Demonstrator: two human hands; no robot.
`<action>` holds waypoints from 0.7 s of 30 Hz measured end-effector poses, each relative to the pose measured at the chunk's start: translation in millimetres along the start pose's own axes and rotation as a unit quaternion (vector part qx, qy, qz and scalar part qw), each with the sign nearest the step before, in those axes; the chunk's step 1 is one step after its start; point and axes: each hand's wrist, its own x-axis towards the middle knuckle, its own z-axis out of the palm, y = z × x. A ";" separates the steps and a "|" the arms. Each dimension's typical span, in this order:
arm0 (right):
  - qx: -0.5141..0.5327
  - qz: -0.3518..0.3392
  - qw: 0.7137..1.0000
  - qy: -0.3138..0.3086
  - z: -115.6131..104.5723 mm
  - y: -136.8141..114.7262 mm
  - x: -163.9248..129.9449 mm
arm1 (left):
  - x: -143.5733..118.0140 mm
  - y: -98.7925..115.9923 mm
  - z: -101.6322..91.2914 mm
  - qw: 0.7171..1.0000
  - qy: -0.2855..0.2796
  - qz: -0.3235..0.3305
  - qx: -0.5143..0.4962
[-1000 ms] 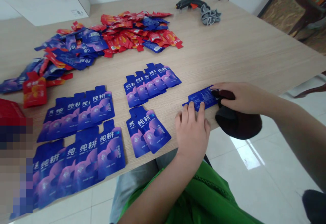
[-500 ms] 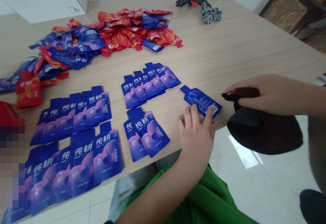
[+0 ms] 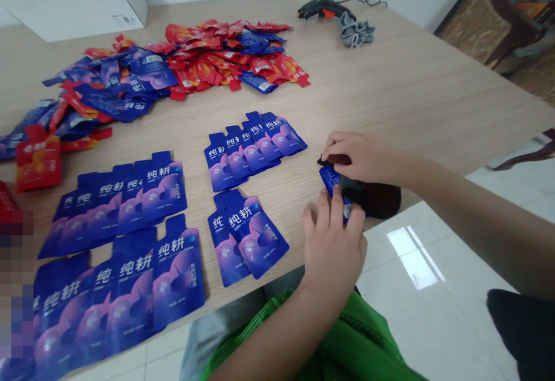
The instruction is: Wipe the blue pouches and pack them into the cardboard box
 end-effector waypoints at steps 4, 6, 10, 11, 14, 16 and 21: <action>-0.015 0.034 0.999 -0.012 -2.8 23.1 -10.3 | 5.0 3.0 -0.6 0.999 0.006 -0.026 -0.018; -0.034 0.060 0.998 -0.007 -6.3 28.5 -14.3 | 10.7 4.7 -2.4 0.999 0.011 -0.034 -0.021; -0.013 0.047 0.999 0.004 -5.7 20.7 -13.1 | 25.9 6.2 -6.6 0.999 0.007 -0.043 -0.013; -0.006 0.041 0.999 0.001 -4.8 18.1 -11.7 | 29.3 6.5 -7.4 0.999 0.006 -0.045 -0.010; -0.004 0.052 0.999 -0.010 -8.0 16.6 -11.5 | 35.9 8.6 -10.6 0.999 0.002 -0.041 0.008; -0.004 0.070 0.998 -0.001 -18.6 19.8 -18.9 | 37.5 10.7 -15.1 0.999 -0.004 -0.037 0.014; 0.080 0.176 0.979 0.066 -54.7 22.1 -64.9 | 36.3 4.7 -35.3 0.994 0.014 -0.079 -0.080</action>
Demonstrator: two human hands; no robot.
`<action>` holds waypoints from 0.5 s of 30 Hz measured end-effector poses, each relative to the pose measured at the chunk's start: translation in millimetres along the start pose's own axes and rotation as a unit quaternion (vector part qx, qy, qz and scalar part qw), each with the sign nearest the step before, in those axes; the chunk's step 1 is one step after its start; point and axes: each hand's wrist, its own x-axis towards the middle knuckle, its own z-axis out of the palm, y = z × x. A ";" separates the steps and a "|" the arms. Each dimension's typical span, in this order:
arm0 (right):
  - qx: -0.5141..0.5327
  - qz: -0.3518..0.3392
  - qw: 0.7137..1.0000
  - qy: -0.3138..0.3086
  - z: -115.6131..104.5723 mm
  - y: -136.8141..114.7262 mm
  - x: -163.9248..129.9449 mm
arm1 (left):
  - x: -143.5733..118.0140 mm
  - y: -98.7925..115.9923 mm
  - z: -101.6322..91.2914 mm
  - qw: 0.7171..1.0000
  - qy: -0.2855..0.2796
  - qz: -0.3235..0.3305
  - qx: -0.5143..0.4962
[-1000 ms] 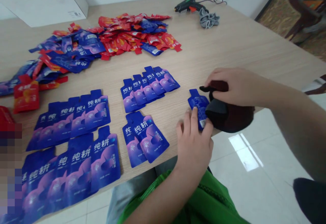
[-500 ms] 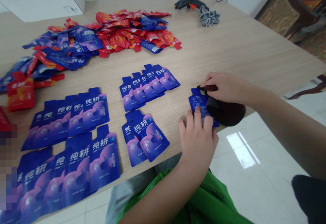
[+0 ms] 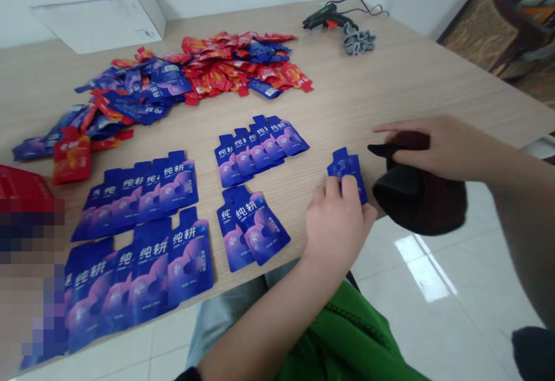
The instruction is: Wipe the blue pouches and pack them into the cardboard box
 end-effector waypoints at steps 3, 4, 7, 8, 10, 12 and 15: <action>0.171 0.024 0.982 -0.071 -9.1 3.5 -30.0 | -2.8 -16.4 -13.5 0.990 0.059 -0.039 -0.121; 0.222 0.024 0.969 -0.105 -8.1 3.6 -38.5 | -5.1 -23.1 -17.4 0.980 0.083 -0.052 -0.172; 0.310 0.016 0.932 -0.186 3.3 -2.9 -55.7 | -17.7 -38.2 -27.0 0.910 0.133 -0.127 -0.372; 0.333 0.011 0.921 -0.202 8.9 -8.3 -58.4 | -23.5 -40.0 -29.7 0.870 0.138 -0.160 -0.446; 0.379 -0.007 0.898 -0.226 21.5 -24.3 -59.6 | -36.3 -38.1 -34.3 0.779 0.143 -0.219 -0.569; 0.423 -0.018 0.878 -0.222 35.4 -45.6 -56.6 | -49.3 -31.5 -37.8 0.727 0.138 -0.248 -0.625; 0.492 0.019 0.853 -0.175 56.4 -76.9 -48.7 | -65.4 -24.4 -42.0 0.753 0.119 -0.231 -0.605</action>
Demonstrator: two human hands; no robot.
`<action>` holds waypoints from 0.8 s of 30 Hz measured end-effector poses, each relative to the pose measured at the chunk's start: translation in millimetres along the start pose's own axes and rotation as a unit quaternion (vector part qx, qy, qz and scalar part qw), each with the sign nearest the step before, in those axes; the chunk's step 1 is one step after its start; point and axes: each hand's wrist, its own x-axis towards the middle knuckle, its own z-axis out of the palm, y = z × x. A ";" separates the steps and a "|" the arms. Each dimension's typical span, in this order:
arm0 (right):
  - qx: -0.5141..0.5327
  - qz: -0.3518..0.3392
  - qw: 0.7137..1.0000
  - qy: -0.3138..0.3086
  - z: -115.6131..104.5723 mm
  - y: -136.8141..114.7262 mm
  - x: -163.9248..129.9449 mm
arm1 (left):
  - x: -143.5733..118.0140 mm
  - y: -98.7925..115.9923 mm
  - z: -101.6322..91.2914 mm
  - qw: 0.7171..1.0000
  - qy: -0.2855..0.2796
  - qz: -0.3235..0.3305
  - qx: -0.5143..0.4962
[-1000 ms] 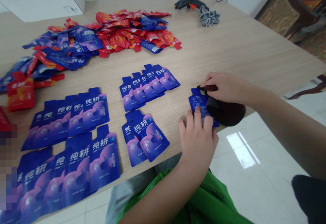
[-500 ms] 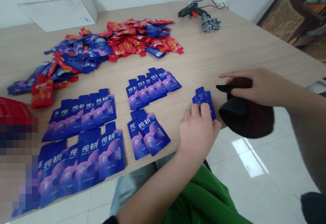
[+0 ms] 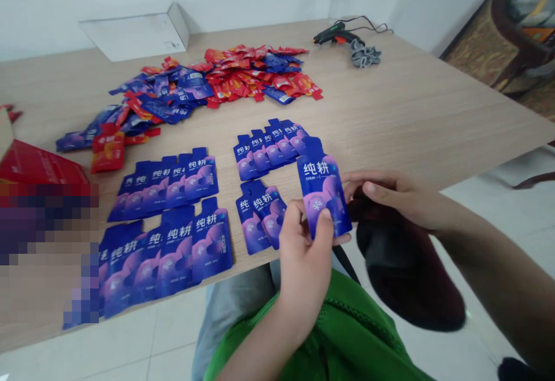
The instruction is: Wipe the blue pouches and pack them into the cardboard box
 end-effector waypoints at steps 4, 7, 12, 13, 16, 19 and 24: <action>0.074 0.031 0.996 -0.039 24.9 1.4 16.9 | -7.3 2.8 -15.3 0.993 -0.051 0.038 0.103; 0.076 0.059 0.992 -0.083 27.0 -0.2 23.3 | -8.3 7.4 -32.9 0.974 -0.070 0.049 0.208; -0.085 0.101 0.986 -0.106 18.0 -5.5 42.8 | -11.1 7.6 -65.9 0.866 -0.027 0.193 0.461; -0.127 0.102 0.980 -0.116 17.0 -6.1 48.8 | -10.3 4.6 -72.2 0.840 -0.013 0.223 0.494; -0.230 0.091 0.956 -0.160 19.5 -7.0 67.0 | -5.4 -8.7 -87.4 0.777 -0.002 0.263 0.572; -0.333 0.081 0.924 -0.171 29.6 -8.3 79.4 | -1.4 -19.9 -94.3 0.773 -0.001 0.274 0.572; -0.494 0.140 0.853 -0.094 52.2 -14.5 86.7 | -0.8 -21.4 -95.5 0.787 -0.017 0.272 0.554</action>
